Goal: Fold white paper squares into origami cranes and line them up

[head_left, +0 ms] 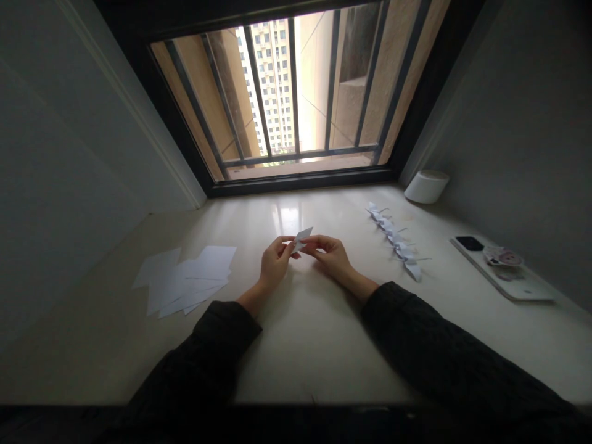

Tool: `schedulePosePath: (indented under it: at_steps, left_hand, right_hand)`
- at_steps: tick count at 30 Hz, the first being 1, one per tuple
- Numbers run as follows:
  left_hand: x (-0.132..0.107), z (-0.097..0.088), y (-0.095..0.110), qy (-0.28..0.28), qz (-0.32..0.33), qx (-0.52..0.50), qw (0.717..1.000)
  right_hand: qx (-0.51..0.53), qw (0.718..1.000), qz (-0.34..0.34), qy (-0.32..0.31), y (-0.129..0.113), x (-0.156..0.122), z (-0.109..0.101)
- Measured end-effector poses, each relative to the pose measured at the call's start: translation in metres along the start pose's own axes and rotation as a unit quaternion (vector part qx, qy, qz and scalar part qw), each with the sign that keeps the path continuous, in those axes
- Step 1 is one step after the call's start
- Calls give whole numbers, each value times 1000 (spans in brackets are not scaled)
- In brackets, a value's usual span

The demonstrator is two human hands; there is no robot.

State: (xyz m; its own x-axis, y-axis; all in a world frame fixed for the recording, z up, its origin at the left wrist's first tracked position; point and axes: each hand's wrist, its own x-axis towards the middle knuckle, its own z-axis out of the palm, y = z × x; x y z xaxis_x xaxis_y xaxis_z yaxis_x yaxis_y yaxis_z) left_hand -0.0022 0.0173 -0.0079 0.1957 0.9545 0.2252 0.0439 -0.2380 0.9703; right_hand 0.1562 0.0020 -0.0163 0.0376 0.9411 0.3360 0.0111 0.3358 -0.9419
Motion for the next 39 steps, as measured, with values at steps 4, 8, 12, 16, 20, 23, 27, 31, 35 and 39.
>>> schedulePosePath:
  at_steps: [4, 8, 12, 16, 20, 23, 27, 31, 35, 39]
  left_hand:
    - [-2, -1, 3, 1, 3, 22, 1000]
    - [-2, -1, 3, 12, 8, 23, 1000]
    - [-2, 0, 5, 21, 28, 14, 999]
    - [-2, -1, 8, 21, 62, 48, 997]
    - [-2, -2, 8, 29, 86, 63, 994]
    - [-2, -2, 8, 40, 100, 59, 992]
    - [-3, -1, 10, 45, 109, 65, 991]
    - [-3, 1, 8, 48, 100, 43, 993]
    - [-3, 3, 6, 47, 82, 25, 995]
    - [-4, 4, 8, 50, 66, 7, 997]
  right_hand:
    - [-4, 999, -19, -45, 0, 1, 0]
    - [5, 997, 35, -68, -3, 0, -1]
    - [8, 997, 60, -39, -8, -2, -3]
    - [25, 998, 49, 15, -13, -2, -1]
    - [45, 997, 58, 28, -12, -2, 1]
    - [51, 997, 48, 34, -10, -1, 1]
    - [72, 996, 35, 37, -10, 0, 1]
    - [83, 995, 26, 43, -11, 1, 2]
    - [82, 995, 17, 51, -10, 1, 3]
    - [73, 995, 15, 65, -8, 0, 3]
